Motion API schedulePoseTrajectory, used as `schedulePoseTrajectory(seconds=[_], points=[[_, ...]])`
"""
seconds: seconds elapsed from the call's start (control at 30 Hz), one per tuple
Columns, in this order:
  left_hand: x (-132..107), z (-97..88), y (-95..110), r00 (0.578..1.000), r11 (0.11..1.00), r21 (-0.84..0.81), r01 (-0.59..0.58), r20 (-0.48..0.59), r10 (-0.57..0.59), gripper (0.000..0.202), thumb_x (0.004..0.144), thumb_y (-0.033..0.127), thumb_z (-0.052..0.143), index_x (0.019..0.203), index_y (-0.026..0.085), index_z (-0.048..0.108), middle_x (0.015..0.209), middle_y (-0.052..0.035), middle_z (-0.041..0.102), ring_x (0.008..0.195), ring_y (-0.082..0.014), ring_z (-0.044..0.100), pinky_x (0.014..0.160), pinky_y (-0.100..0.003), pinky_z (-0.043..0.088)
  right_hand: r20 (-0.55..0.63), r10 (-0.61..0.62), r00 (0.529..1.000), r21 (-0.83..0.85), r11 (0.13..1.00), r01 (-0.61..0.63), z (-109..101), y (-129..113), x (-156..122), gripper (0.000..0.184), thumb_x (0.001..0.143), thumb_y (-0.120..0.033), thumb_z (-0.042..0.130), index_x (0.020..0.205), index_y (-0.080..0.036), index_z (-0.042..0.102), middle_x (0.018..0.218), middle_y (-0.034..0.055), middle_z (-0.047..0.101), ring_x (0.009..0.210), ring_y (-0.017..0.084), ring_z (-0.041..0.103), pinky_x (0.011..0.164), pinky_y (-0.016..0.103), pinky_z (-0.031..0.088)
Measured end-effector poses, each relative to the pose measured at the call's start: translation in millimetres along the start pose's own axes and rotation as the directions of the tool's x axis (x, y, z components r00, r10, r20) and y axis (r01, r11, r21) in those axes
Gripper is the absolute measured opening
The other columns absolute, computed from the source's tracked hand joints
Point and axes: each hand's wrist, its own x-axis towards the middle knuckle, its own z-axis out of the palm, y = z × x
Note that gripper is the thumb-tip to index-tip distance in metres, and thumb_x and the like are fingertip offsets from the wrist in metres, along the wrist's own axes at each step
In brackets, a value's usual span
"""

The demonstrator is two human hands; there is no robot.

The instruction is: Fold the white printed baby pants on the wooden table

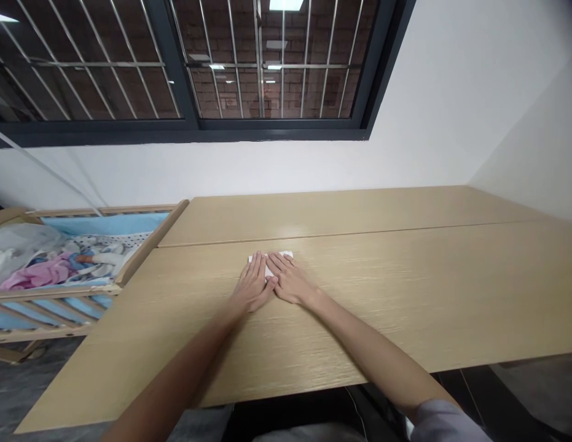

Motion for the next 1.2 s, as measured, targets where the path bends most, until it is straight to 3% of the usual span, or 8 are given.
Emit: schedulePoseTrajectory(seconds=[0.3,0.57,0.7,0.9,0.97,1.07,1.13,1.2], points=[[-4,1.7,-6,0.995,0.994,0.045,0.098,0.019,-0.099,0.081,0.101,0.060,0.018,0.157,0.001,0.015,0.165,-0.0261,0.017,0.154,-0.0358,0.013,0.123,-0.055,0.018,0.074,0.149,0.986,0.086,0.984,-0.156,-13,21,-13,0.073,0.104,-0.055,0.026,0.159,-0.006,0.024,0.165,0.0191,0.022,0.155,0.029,0.015,0.125,0.049,0.016],[-1,-31.5,-10,0.982,0.984,0.018,-0.176,-0.071,0.177,0.076,0.092,0.066,0.049,0.148,0.015,0.040,0.146,-0.0188,0.054,0.135,-0.0334,0.048,0.113,-0.051,0.030,0.032,-0.044,0.998,0.168,0.985,0.038,-26,31,-16,0.078,0.094,-0.057,0.053,0.155,-0.012,0.034,0.155,0.0219,0.041,0.145,0.034,0.035,0.118,0.053,0.027],[2,-29.5,-13,0.988,0.992,-0.003,-0.123,-0.092,0.122,0.062,0.086,0.049,0.064,0.138,0.017,0.051,0.140,-0.0168,0.060,0.130,-0.0337,0.053,0.111,-0.051,0.033,0.046,0.007,0.999,0.251,0.968,-0.019,-13,39,-13,0.077,0.088,-0.039,0.060,0.156,-0.015,0.030,0.158,0.0192,0.038,0.146,0.032,0.032,0.117,0.052,0.026],[8,-33.2,-2,0.985,0.998,-0.052,-0.032,-0.173,0.023,0.034,0.088,0.016,0.049,0.119,0.020,0.064,0.130,-0.0140,0.066,0.124,-0.0296,0.057,0.108,-0.048,0.038,-0.130,0.179,0.975,0.341,0.932,-0.126,-2,40,3,0.058,0.079,-0.015,0.053,0.137,-0.017,0.048,0.134,0.0144,0.062,0.129,0.028,0.051,0.113,0.051,0.028],[7,-42.5,5,0.976,0.996,-0.081,0.027,-0.214,-0.044,0.028,0.091,0.021,0.048,0.112,0.019,0.066,0.125,-0.0165,0.067,0.123,-0.0328,0.058,0.105,-0.051,0.040,-0.158,0.284,0.946,0.466,0.866,-0.182,-9,40,10,0.053,0.079,-0.019,0.056,0.131,-0.019,0.049,0.121,0.0114,0.067,0.117,0.027,0.058,0.107,0.050,0.036],[4,-56.7,14,0.964,0.981,-0.168,0.094,-0.229,-0.131,0.025,0.095,0.033,0.048,0.108,0.019,0.064,0.110,-0.0133,0.072,0.108,-0.0297,0.066,0.093,-0.045,0.050,-0.101,0.423,0.900,0.758,0.619,-0.206,-32,41,23,0.053,0.081,-0.028,0.059,0.130,-0.022,0.041,0.102,0.0056,0.066,0.093,0.023,0.064,0.086,0.039,0.051],[2,-61.8,17,0.967,0.934,-0.331,0.136,-0.160,-0.197,0.030,0.095,0.039,0.051,0.116,0.018,0.057,0.100,-0.0087,0.075,0.090,-0.0237,0.071,0.079,-0.036,0.054,-0.020,0.446,0.895,0.861,0.463,-0.211,-48,42,33,0.056,0.081,-0.032,0.062,0.131,-0.023,0.038,0.091,0.0005,0.063,0.079,0.019,0.064,0.072,0.032,0.051],[1,-61.4,18,0.961,0.857,-0.465,0.224,-0.041,-0.273,0.043,0.094,0.043,0.055,0.127,0.017,0.047,0.092,-0.0055,0.075,0.078,-0.0205,0.072,0.068,-0.031,0.054,0.084,0.425,0.901,0.867,0.415,-0.276,-58,44,44,0.057,0.080,-0.033,0.068,0.129,-0.024,0.041,0.080,-0.0037,0.059,0.071,0.017,0.062,0.064,0.028,0.049]])
